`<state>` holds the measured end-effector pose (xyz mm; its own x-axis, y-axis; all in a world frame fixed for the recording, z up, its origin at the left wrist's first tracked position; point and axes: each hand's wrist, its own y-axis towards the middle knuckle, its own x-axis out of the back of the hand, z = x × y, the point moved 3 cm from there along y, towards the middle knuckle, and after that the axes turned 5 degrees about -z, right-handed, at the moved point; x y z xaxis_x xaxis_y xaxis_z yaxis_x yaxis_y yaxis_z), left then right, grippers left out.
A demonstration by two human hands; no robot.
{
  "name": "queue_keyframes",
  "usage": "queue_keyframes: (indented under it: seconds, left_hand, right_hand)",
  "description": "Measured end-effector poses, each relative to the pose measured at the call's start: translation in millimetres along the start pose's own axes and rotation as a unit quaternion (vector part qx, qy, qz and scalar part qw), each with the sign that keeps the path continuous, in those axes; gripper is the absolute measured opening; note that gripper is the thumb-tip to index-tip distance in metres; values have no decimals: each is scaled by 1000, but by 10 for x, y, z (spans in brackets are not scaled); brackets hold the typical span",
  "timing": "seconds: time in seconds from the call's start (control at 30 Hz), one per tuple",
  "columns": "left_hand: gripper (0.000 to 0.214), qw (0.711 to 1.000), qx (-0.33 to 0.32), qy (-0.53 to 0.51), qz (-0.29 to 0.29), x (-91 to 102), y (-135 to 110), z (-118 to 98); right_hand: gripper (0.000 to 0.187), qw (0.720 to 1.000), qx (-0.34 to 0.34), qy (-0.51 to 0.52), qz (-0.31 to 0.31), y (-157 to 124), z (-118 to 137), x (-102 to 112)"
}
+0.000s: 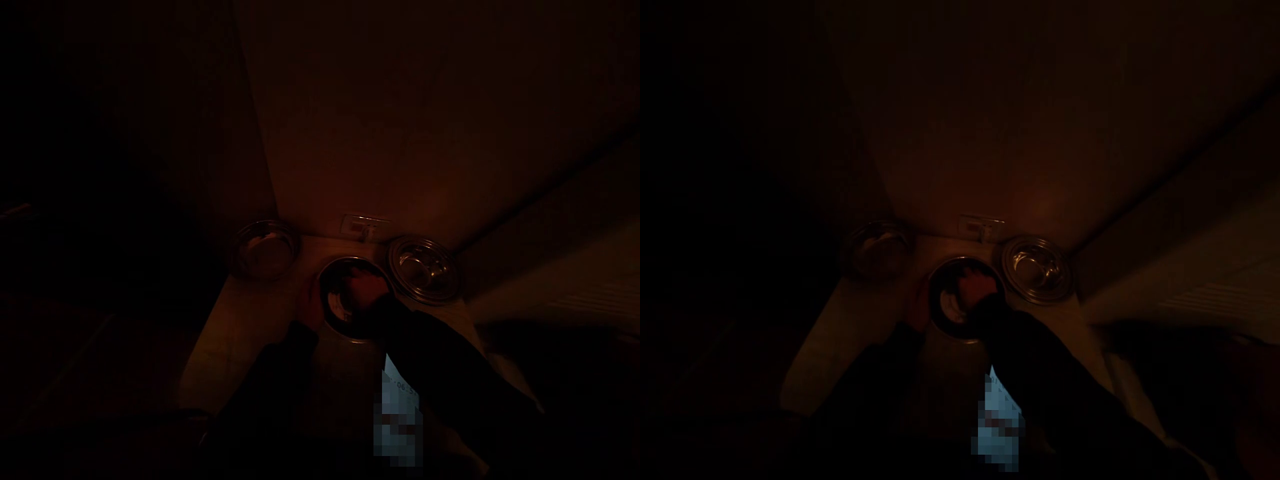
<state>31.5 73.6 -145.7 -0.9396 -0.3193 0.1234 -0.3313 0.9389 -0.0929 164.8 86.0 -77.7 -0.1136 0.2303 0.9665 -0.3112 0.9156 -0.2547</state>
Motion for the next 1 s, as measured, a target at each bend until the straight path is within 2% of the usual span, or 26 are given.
queue_keyframes:
  seconds: [0.23,0.37,0.43,0.63,0.73,0.83,1.0]
  left_hand:
    - [36,1000,20,12,-8,-10,-27,-43]
    - [35,1000,18,17,-8,-7,-26,-80]
    - [35,1000,19,20,-5,-4,-23,-86]
    - [32,1000,17,18,-8,28,-23,-47]
    - [32,1000,4,19,-8,29,-26,-37]
    - [35,1000,6,18,-1,8,-29,-52]
    - [37,998,25,54,-16,-3,-54,-101]
  right_hand:
    - [31,990,128,-1,53,-240,123,19]
    - [31,984,170,-14,42,-339,153,-62]
    - [31,987,162,-16,18,-317,150,-100]
    - [34,999,23,2,-29,-51,20,-93]
    - [35,999,-5,5,-38,41,8,-78]
    - [35,999,20,20,-36,48,77,-87]
    - [34,993,109,53,-3,-94,173,-81]
